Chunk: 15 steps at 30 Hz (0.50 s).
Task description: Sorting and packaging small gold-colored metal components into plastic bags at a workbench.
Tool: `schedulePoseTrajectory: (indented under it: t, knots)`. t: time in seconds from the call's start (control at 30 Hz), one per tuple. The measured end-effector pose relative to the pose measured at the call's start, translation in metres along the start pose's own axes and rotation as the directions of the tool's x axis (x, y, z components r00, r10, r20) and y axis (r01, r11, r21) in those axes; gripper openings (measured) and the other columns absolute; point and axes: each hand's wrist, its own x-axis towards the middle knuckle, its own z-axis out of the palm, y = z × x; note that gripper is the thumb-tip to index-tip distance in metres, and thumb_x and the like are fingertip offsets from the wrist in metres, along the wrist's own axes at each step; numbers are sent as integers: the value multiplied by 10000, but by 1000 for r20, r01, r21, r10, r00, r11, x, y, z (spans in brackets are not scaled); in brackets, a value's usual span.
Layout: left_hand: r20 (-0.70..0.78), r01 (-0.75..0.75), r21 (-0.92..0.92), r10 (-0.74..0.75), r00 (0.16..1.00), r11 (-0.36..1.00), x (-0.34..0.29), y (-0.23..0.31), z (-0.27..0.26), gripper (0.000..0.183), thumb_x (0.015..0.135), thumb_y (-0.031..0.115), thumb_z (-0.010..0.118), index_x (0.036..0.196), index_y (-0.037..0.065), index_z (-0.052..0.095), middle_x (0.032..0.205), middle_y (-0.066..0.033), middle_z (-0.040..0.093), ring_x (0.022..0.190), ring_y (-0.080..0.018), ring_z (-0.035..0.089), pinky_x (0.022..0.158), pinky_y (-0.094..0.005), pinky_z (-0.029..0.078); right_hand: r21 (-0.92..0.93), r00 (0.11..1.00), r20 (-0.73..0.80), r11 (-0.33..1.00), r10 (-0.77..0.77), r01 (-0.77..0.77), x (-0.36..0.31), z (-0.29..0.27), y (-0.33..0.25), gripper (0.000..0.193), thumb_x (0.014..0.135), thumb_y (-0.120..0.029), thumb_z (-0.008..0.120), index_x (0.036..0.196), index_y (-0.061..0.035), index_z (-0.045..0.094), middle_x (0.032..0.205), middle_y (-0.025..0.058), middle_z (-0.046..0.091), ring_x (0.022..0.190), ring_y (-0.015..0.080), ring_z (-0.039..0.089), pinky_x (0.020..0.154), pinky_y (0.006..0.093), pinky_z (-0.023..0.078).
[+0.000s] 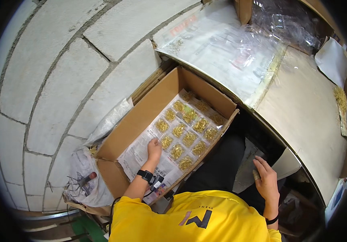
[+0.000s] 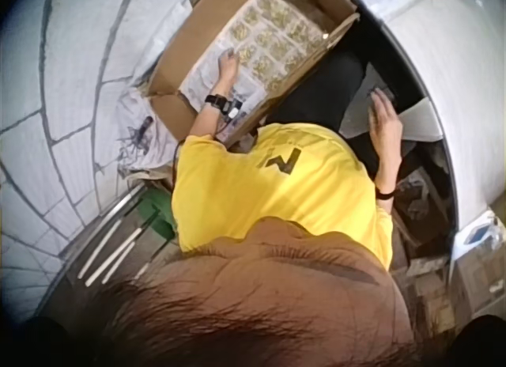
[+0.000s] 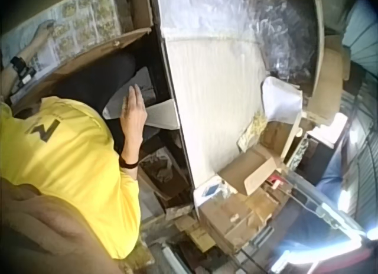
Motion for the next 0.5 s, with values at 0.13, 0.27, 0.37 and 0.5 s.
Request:
schedulePoseTrajectory:
  t: [0.13, 0.27, 0.37, 0.5]
  knots:
    - [117, -160, 193, 140, 983, 968, -5, 3, 1, 410, 847, 90, 572, 1218, -75, 519, 1205, -262, 543, 1135, -336, 530, 986, -366, 404, 1, 999, 51, 1000, -10, 10, -10, 8, 13, 363, 749, 26, 633, 1108, -5, 596, 1182, 155, 602, 1020, 344, 600, 874, 391, 499]
    - [73, -256, 440, 250, 966, 861, -19, 16, 5, 545, 825, 209, 645, 1244, -98, 481, 1242, -268, 510, 1180, -370, 479, 1022, -392, 368, -23, 995, 97, 1000, 2, 1, -18, 8, 19, 382, 731, 31, 635, 1109, 0, 595, 1168, 157, 607, 1022, 343, 595, 875, 392, 494]
    - [16, -237, 513, 267, 964, 825, -28, 19, 9, 687, 775, 299, 716, 1262, -107, 452, 1273, -268, 483, 1217, -384, 434, 1045, -405, 340, -29, 995, 93, 999, 20, -17, -22, 8, 21, 389, 719, 35, 637, 1104, 2, 596, 1162, 159, 609, 1022, 343, 593, 870, 391, 495]
    - [32, -228, 573, 256, 966, 787, -25, 22, 21, 833, 709, 346, 778, 1300, -106, 403, 1309, -274, 452, 1250, -388, 399, 1063, -407, 320, -32, 996, 71, 998, 56, -54, -27, 10, 24, 368, 730, 23, 616, 1096, -8, 605, 1141, 159, 619, 1008, 342, 602, 851, 396, 503]
